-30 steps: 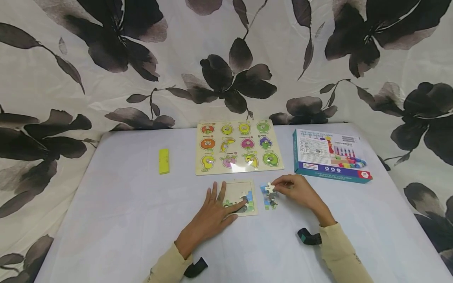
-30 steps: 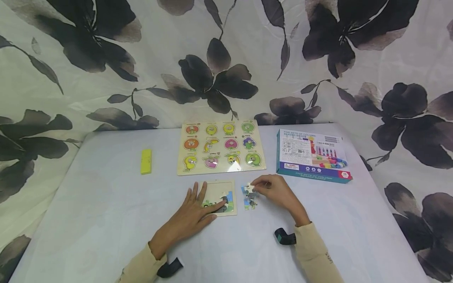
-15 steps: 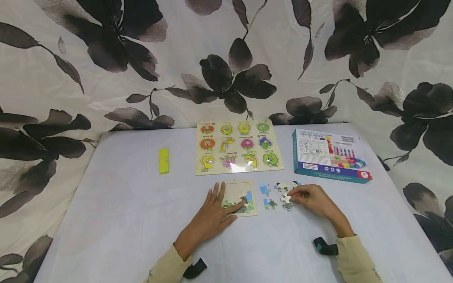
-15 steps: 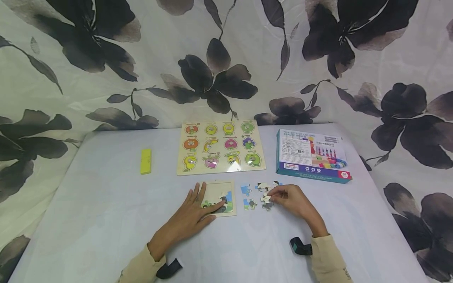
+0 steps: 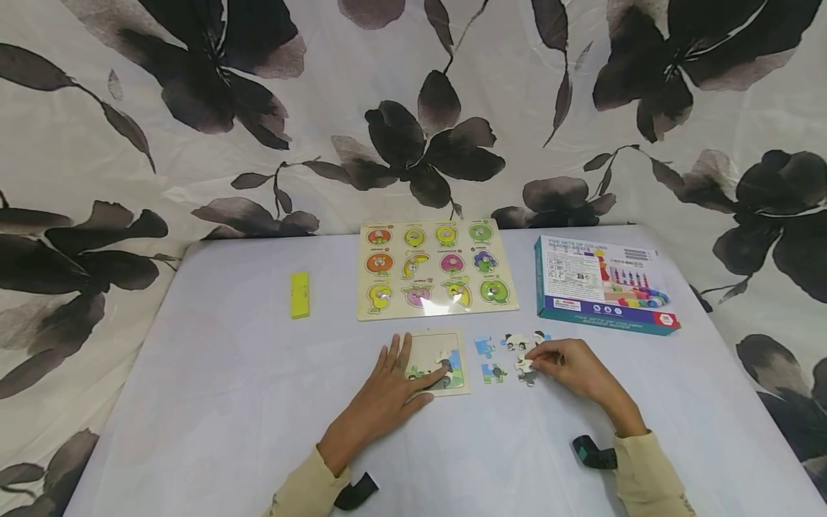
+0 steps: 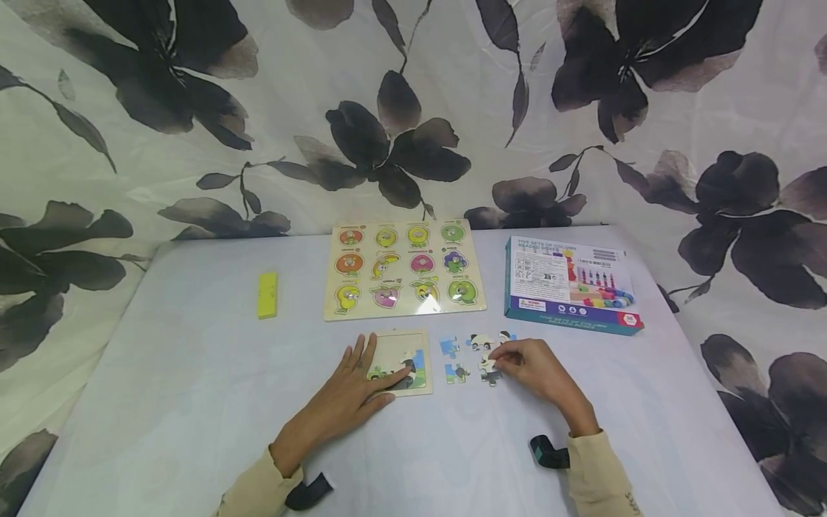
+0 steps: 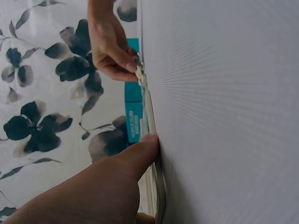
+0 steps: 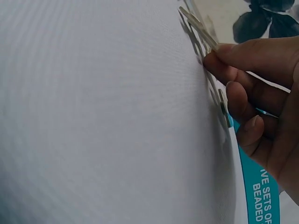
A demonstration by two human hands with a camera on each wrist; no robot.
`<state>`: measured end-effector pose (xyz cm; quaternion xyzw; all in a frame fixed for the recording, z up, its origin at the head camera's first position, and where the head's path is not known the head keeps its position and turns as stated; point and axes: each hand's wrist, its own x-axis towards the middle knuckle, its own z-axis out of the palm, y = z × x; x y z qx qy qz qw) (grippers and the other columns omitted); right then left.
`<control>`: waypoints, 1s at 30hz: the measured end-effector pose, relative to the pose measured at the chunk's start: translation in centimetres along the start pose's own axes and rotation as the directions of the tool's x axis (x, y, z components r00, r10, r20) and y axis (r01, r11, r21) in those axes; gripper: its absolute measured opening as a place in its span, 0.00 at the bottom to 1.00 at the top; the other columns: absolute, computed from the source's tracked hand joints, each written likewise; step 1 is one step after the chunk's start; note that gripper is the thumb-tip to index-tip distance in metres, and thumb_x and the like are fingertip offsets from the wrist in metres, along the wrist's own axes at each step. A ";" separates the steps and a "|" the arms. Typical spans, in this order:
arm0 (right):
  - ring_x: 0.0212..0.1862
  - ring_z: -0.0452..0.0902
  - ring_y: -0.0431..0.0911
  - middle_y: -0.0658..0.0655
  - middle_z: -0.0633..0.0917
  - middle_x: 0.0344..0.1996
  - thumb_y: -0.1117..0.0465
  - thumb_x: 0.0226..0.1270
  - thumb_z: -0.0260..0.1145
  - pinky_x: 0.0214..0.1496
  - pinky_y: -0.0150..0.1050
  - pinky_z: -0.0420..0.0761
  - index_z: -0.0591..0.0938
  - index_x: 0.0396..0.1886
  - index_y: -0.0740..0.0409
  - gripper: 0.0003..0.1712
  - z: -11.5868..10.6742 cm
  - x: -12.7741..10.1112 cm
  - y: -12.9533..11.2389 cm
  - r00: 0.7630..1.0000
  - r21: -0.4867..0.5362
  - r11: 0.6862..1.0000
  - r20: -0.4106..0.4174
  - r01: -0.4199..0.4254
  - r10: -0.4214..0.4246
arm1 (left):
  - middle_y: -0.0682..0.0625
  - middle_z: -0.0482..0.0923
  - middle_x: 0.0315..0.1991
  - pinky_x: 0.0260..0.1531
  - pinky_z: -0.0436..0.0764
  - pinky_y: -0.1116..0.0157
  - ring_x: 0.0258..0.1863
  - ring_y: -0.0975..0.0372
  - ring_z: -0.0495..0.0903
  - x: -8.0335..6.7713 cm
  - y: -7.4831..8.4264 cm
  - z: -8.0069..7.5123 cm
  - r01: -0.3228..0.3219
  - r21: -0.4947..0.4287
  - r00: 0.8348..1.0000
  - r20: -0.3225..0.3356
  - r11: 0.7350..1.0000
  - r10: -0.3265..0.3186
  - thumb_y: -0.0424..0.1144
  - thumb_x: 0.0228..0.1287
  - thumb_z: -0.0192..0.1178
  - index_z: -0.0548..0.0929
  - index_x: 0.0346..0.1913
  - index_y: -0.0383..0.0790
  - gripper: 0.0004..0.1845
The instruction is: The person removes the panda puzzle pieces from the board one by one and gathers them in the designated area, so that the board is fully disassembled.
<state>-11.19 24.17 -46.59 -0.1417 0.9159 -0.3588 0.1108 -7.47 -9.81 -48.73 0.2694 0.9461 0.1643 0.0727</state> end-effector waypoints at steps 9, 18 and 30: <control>0.28 0.70 0.41 0.47 0.83 0.25 0.68 0.60 0.67 0.29 0.31 0.71 0.87 0.37 0.58 0.07 0.4 0.0 -0.1 1.000 -0.001 1.000 0.005 -0.021 0.021 | 0.28 0.41 0.73 0.68 0.49 0.40 0.72 0.36 0.39 0.0 -0.1 0.1 -0.001 -0.004 1.000 -0.012 1.000 0.001 0.55 0.70 0.51 0.67 0.68 0.68 0.24; 0.27 0.70 0.41 0.47 0.81 0.25 0.69 0.60 0.67 0.29 0.31 0.72 0.87 0.38 0.59 0.07 0.4 0.1 -0.2 1.000 -0.003 1.000 0.001 -0.010 0.010 | 0.30 0.40 0.74 0.69 0.47 0.41 0.73 0.37 0.37 -0.1 -0.1 -0.2 0.007 -0.017 1.000 0.000 1.000 -0.007 0.55 0.70 0.50 0.67 0.68 0.68 0.24; 0.32 0.72 0.43 0.51 0.86 0.36 0.67 0.64 0.65 0.33 0.31 0.73 0.87 0.40 0.57 0.07 0.7 1.4 -1.5 0.997 0.038 0.998 -0.065 0.047 -0.045 | 0.37 0.43 0.75 0.67 0.42 0.37 0.74 0.41 0.36 -0.2 0.0 -0.3 -0.042 -0.067 0.999 -0.015 0.997 0.041 0.48 0.71 0.51 0.69 0.67 0.69 0.23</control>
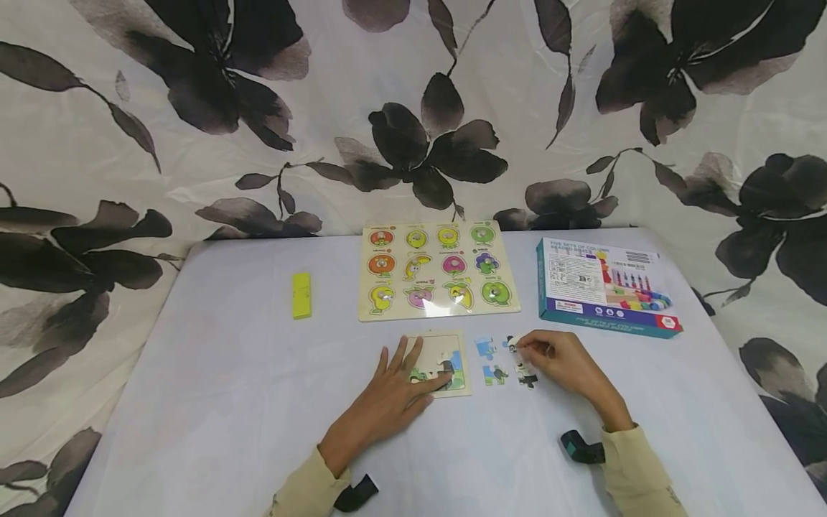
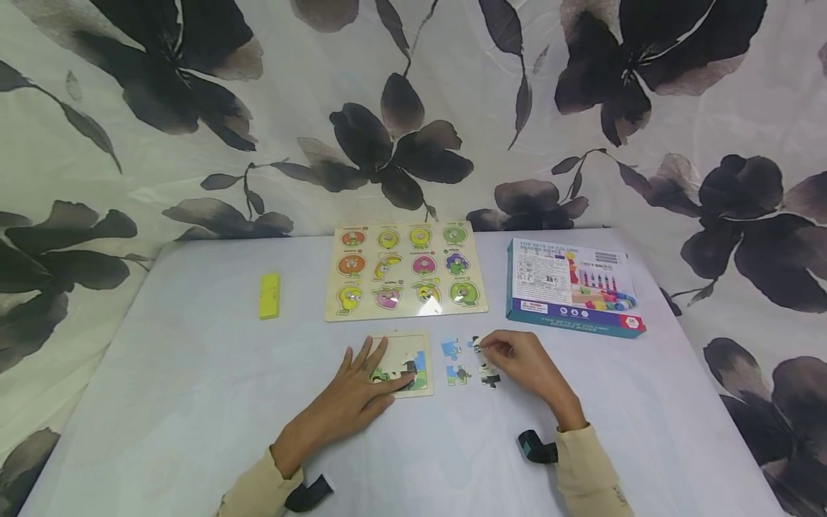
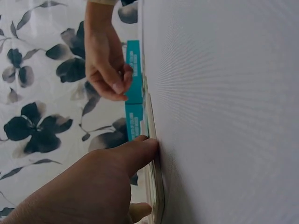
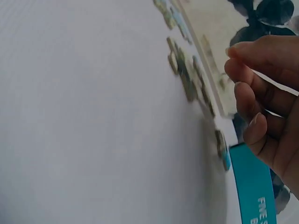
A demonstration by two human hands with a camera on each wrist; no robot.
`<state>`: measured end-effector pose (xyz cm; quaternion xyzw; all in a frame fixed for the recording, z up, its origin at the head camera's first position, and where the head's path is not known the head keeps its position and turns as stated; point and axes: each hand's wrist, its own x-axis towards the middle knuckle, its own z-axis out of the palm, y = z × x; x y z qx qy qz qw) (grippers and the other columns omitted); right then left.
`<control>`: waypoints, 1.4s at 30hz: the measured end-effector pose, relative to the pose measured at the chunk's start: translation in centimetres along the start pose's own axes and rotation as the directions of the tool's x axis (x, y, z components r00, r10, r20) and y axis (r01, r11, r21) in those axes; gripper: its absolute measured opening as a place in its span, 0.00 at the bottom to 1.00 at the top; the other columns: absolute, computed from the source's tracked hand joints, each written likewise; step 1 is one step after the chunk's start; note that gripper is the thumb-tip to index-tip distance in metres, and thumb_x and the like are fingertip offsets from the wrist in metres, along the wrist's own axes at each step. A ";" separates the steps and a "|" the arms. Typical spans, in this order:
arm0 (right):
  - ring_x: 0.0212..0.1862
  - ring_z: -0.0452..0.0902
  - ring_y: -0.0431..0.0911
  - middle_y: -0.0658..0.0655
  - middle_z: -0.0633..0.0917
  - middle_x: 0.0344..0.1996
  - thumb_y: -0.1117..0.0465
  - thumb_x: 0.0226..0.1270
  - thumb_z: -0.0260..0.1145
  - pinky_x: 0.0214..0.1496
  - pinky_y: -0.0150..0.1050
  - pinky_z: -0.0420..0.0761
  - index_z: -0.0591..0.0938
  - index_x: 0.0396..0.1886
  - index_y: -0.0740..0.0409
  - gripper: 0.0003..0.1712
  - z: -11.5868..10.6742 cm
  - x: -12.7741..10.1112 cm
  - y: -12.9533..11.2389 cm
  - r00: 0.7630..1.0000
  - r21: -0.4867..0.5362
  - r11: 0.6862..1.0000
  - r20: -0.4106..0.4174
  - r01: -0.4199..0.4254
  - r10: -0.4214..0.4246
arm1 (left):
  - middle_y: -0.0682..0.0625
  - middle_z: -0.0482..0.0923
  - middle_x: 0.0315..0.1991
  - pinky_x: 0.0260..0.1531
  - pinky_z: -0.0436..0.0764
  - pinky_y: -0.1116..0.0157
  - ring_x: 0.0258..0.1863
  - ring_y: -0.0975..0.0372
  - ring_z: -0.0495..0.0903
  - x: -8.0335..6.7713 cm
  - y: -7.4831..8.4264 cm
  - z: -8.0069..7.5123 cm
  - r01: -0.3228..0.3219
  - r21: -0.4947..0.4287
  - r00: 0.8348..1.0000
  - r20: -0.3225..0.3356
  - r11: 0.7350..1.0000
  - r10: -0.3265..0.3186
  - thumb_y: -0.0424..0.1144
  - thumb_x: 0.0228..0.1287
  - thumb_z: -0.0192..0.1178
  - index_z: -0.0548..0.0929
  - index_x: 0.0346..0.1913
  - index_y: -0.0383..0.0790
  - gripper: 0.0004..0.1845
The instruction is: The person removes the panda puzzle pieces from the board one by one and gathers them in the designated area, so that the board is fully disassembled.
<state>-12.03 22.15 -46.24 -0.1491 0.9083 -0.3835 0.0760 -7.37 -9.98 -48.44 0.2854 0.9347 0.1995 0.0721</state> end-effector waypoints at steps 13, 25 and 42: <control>0.43 0.76 0.44 0.50 0.85 0.41 0.63 0.64 0.66 0.44 0.40 0.77 0.86 0.45 0.57 0.11 4.1 3.8 -4.7 0.975 -0.012 0.979 0.097 0.204 -0.202 | 0.35 0.44 0.75 0.67 0.44 0.36 0.74 0.40 0.36 0.0 0.2 -0.2 0.022 0.021 1.000 0.021 1.000 -0.022 0.50 0.73 0.49 0.68 0.68 0.68 0.22; 0.47 0.68 0.45 0.51 0.80 0.45 0.62 0.61 0.69 0.49 0.45 0.74 0.88 0.43 0.56 0.11 6.6 4.4 -5.9 0.969 -0.177 0.959 0.145 0.223 -0.199 | 0.35 0.45 0.75 0.66 0.46 0.36 0.74 0.40 0.38 0.1 0.2 -0.3 0.018 0.042 1.000 0.021 0.999 -0.019 0.51 0.73 0.48 0.69 0.67 0.68 0.22; 0.48 0.68 0.46 0.51 0.78 0.44 0.59 0.63 0.67 0.51 0.46 0.75 0.87 0.45 0.54 0.11 6.8 4.2 -6.0 0.970 -0.165 0.961 0.142 0.220 -0.198 | 0.35 0.47 0.74 0.66 0.46 0.36 0.74 0.40 0.40 0.2 0.1 -0.2 0.011 0.037 1.000 0.001 0.999 -0.011 0.51 0.72 0.50 0.70 0.66 0.68 0.21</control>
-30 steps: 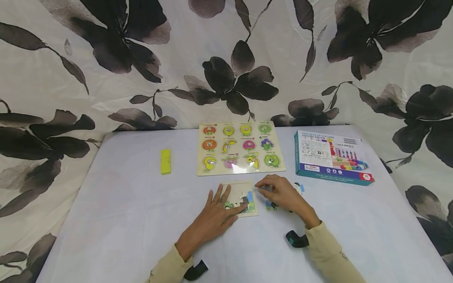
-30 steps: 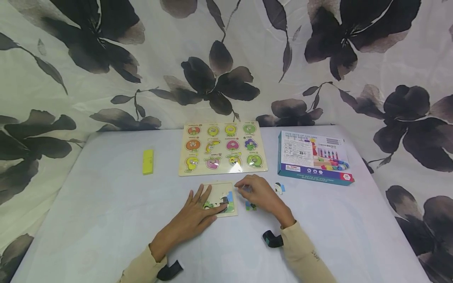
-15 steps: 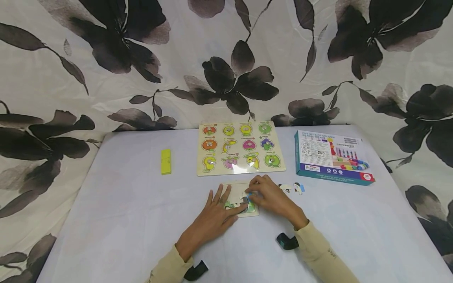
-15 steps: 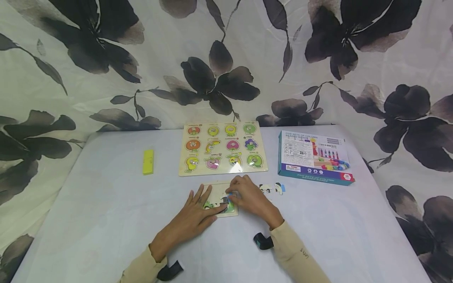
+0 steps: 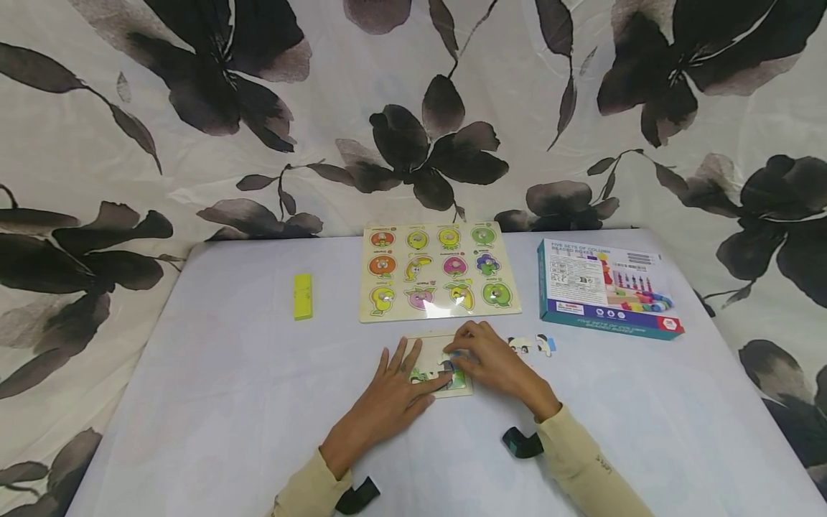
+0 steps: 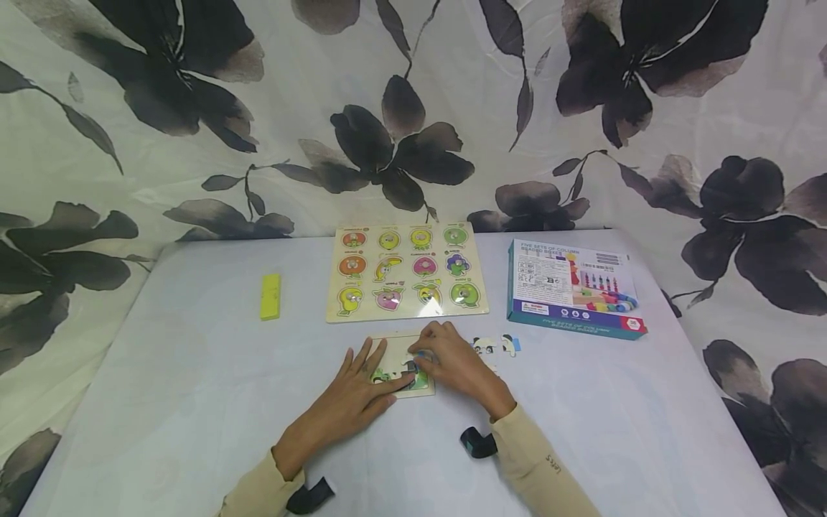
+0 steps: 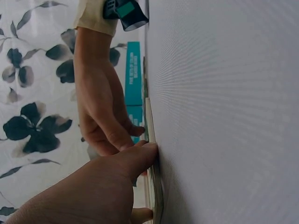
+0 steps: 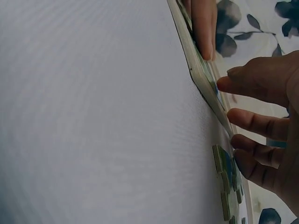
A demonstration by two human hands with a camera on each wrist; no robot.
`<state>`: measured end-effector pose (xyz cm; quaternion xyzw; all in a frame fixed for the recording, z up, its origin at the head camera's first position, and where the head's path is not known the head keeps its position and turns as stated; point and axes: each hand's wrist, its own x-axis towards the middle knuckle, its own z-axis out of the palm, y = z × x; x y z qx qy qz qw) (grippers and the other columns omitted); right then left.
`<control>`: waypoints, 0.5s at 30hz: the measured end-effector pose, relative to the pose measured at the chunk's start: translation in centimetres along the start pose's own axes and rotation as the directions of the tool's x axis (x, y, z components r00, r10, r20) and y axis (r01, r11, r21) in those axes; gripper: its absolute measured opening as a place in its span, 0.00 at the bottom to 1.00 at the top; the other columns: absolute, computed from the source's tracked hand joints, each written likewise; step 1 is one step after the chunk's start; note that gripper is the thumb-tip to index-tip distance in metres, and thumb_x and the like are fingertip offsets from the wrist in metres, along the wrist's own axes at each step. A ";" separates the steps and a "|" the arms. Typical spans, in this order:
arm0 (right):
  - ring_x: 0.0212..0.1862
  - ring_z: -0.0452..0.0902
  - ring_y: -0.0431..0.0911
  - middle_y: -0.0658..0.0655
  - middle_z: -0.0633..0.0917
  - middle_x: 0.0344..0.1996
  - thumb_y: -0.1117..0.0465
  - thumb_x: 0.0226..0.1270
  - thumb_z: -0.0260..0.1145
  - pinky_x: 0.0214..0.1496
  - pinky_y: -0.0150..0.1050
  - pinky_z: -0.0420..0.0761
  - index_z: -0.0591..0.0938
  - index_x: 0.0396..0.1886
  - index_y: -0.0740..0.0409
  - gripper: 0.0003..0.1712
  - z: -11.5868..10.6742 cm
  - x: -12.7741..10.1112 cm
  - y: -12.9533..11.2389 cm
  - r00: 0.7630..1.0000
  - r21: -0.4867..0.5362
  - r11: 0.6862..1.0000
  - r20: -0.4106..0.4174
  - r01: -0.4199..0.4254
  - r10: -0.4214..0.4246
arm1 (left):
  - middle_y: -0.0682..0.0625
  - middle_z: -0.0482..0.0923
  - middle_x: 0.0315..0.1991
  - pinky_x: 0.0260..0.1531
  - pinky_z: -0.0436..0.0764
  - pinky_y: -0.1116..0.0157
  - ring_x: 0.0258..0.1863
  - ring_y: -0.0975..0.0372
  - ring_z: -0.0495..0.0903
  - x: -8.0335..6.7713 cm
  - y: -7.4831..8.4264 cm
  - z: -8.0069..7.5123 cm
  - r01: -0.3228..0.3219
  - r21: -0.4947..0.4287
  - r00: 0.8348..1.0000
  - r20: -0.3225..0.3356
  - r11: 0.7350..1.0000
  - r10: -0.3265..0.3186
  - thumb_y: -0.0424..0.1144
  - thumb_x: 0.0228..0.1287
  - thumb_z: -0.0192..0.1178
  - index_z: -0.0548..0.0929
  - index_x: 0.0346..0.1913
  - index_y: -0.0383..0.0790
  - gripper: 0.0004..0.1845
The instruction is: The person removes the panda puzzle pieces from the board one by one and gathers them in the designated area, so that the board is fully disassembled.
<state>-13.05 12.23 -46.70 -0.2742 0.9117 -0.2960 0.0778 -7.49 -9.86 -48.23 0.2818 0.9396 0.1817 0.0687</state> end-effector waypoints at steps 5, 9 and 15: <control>0.47 0.68 0.45 0.51 0.78 0.43 0.59 0.64 0.67 0.51 0.46 0.74 0.87 0.43 0.54 0.10 0.1 0.1 -0.2 1.000 0.013 1.000 -0.006 -0.004 0.005 | 0.35 0.47 0.74 0.66 0.46 0.36 0.74 0.40 0.39 0.0 -0.1 0.1 -0.002 -0.003 1.000 -0.003 1.000 0.002 0.51 0.72 0.49 0.70 0.66 0.68 0.21; 0.47 0.68 0.45 0.50 0.78 0.42 0.60 0.64 0.66 0.51 0.46 0.74 0.87 0.41 0.54 0.08 0.1 0.1 -0.3 1.000 0.021 1.000 -0.011 -0.007 0.007 | 0.34 0.45 0.74 0.66 0.45 0.36 0.74 0.40 0.38 -0.1 0.0 0.1 -0.007 -0.014 1.000 -0.001 1.000 0.007 0.51 0.73 0.49 0.71 0.66 0.68 0.20; 0.47 0.68 0.45 0.50 0.78 0.42 0.59 0.64 0.66 0.52 0.46 0.74 0.86 0.40 0.54 0.07 0.2 0.1 -0.4 1.000 0.026 0.999 -0.009 -0.024 0.024 | 0.34 0.45 0.74 0.67 0.44 0.36 0.74 0.41 0.37 -0.1 0.0 0.1 -0.005 -0.013 1.000 0.002 1.000 0.005 0.51 0.73 0.49 0.71 0.65 0.68 0.20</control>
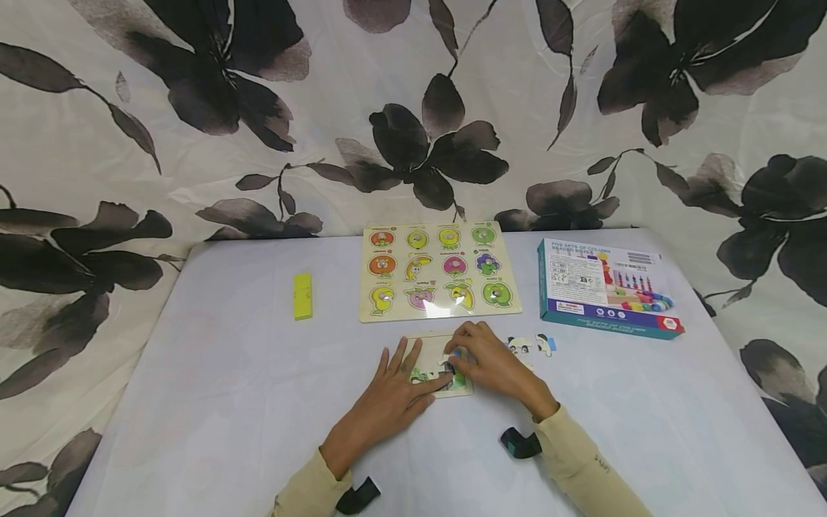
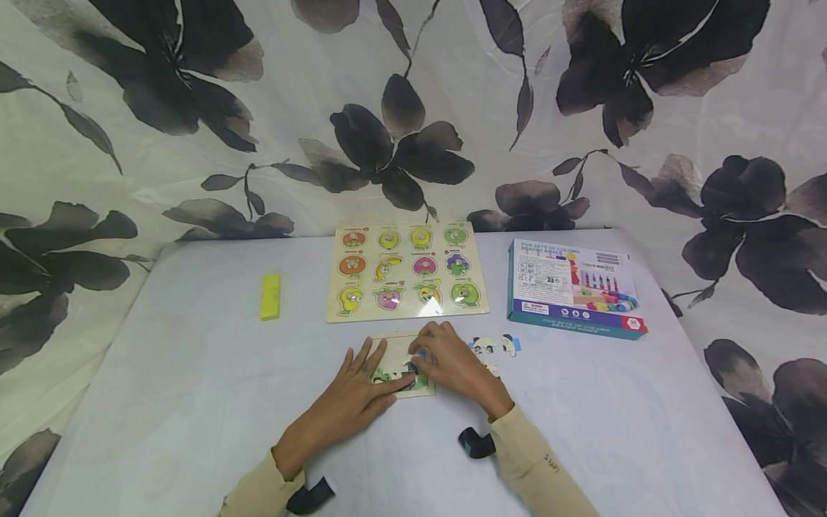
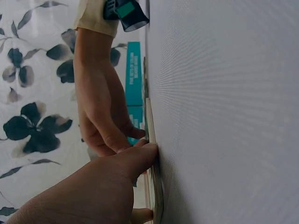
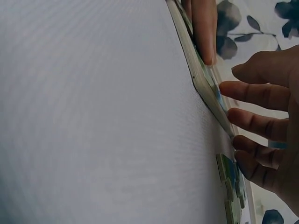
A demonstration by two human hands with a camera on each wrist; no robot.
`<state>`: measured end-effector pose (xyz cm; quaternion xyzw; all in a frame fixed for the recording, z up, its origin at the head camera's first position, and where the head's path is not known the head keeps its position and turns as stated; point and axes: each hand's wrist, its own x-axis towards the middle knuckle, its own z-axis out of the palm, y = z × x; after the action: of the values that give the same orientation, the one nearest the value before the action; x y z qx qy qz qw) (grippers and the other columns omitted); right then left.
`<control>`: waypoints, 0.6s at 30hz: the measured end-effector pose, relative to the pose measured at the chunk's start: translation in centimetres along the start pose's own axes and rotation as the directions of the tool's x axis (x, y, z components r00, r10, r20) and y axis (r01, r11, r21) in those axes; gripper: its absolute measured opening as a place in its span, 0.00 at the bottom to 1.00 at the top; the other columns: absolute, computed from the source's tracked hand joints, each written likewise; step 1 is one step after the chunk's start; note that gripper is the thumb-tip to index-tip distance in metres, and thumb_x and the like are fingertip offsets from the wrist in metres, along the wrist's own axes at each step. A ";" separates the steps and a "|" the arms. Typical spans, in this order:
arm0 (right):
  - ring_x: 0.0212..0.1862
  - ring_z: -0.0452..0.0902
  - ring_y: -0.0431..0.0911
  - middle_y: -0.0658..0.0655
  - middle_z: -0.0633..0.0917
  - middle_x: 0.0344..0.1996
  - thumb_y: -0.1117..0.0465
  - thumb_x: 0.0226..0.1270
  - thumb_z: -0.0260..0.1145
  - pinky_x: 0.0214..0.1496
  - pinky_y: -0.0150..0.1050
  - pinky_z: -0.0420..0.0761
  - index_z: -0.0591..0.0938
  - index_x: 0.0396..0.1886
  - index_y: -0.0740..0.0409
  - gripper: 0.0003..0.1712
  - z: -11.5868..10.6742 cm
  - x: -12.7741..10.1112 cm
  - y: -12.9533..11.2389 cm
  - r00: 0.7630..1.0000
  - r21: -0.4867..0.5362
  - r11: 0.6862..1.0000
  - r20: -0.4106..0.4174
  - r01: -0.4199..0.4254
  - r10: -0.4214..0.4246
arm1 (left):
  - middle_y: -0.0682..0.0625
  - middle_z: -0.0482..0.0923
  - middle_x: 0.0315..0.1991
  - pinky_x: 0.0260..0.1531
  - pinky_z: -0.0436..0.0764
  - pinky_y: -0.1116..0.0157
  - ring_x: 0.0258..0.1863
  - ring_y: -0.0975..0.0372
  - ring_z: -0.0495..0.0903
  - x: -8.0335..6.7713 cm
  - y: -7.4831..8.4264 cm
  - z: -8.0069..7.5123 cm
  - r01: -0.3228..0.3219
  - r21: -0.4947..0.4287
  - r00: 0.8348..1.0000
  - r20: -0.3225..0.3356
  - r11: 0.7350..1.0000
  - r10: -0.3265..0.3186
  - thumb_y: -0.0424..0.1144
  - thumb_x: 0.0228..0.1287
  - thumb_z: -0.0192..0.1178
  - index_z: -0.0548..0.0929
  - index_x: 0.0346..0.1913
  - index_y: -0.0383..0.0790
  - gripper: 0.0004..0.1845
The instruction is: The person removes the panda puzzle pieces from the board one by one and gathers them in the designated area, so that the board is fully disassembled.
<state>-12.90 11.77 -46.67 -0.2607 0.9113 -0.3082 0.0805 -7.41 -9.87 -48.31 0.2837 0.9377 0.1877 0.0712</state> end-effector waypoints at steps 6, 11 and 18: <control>0.48 0.68 0.46 0.50 0.79 0.42 0.60 0.65 0.64 0.53 0.47 0.74 0.86 0.41 0.54 0.08 -0.1 0.0 0.1 1.000 0.026 1.000 0.001 -0.006 0.006 | 0.34 0.45 0.74 0.66 0.44 0.36 0.74 0.40 0.37 0.0 0.0 0.0 -0.002 0.000 1.000 0.001 1.000 0.002 0.51 0.72 0.49 0.71 0.66 0.68 0.21; 0.48 0.70 0.46 0.50 0.81 0.43 0.60 0.65 0.64 0.53 0.47 0.74 0.85 0.42 0.53 0.08 -0.4 -0.1 0.2 1.000 0.062 0.998 0.013 -0.002 0.001 | 0.34 0.45 0.74 0.66 0.45 0.36 0.74 0.40 0.38 0.0 0.0 -0.1 -0.003 0.001 1.000 -0.004 1.000 0.003 0.50 0.72 0.49 0.71 0.65 0.68 0.20; 0.47 0.71 0.43 0.48 0.83 0.41 0.60 0.65 0.64 0.53 0.46 0.74 0.85 0.44 0.53 0.09 -0.6 -0.1 0.4 0.999 0.109 0.994 0.034 -0.010 0.006 | 0.34 0.46 0.74 0.66 0.46 0.35 0.74 0.39 0.39 -0.1 0.1 -0.2 -0.003 0.003 1.000 -0.007 1.000 0.003 0.50 0.72 0.49 0.72 0.65 0.67 0.20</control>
<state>-13.14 12.41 -46.47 -0.2574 0.8926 -0.3530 0.1111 -7.36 -9.88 -48.04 0.2847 0.9377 0.1873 0.0672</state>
